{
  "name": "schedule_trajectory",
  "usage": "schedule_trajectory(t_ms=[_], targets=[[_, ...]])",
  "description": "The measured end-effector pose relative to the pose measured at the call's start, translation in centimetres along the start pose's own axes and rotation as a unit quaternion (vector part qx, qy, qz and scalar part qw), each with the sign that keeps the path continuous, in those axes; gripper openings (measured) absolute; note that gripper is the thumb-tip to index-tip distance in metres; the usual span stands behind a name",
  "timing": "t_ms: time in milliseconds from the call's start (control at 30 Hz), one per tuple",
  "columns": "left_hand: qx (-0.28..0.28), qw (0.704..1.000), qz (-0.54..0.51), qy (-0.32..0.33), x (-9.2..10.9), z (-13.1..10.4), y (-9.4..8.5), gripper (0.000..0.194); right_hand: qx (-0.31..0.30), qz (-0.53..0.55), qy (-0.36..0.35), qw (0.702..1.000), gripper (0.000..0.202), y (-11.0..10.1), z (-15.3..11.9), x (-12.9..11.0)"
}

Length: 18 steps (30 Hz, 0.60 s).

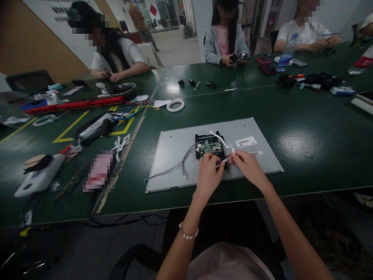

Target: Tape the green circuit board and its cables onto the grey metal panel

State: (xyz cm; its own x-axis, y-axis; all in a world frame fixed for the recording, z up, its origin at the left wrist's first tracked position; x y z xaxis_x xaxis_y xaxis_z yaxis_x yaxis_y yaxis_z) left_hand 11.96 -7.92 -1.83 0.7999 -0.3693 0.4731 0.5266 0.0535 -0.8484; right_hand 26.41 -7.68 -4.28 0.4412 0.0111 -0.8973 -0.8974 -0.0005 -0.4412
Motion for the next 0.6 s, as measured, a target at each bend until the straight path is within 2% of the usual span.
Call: schedule_trajectory(t_ms=[233, 300, 400, 500, 600], targets=[[0.021, 0.998, -0.056, 0.0, 0.1, 0.1, -0.1, 0.004, -0.051, -0.024, 0.001, 0.998, 0.031, 0.3, 0.3, 0.0], [0.005, 0.995, -0.093, 0.029, 0.4, 0.4, 0.0, 0.006, -0.061, -0.01, 0.009, 0.998, 0.029, 0.3, 0.5, 0.1], [-0.031, 0.988, -0.137, 0.065, 0.6, 0.8, 0.1, 0.01, -0.076, 0.068, 0.044, 0.994, 0.029, 0.2, 0.7, 0.4], [-0.051, 0.982, -0.169, 0.063, 0.2, 1.0, 0.1, 0.011, -0.093, 0.118, 0.054, 0.987, 0.032, 0.5, 0.9, 0.3], [-0.059, 0.976, -0.204, 0.047, -0.2, 1.0, 0.2, 0.011, -0.073, 0.106, 0.033, 0.991, 0.033, 0.4, 1.3, 0.0]])
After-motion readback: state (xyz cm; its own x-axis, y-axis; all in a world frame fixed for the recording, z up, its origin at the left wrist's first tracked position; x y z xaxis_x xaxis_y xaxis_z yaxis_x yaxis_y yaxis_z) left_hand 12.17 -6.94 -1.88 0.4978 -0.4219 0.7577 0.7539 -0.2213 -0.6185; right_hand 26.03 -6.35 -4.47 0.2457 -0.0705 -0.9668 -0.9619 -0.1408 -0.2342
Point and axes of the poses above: each hand's wrist, its own z-axis towards the middle knuckle, its own y-axis out of the palm, x = y × z, the point moved 8 cm from there along z, towards the middle knuckle
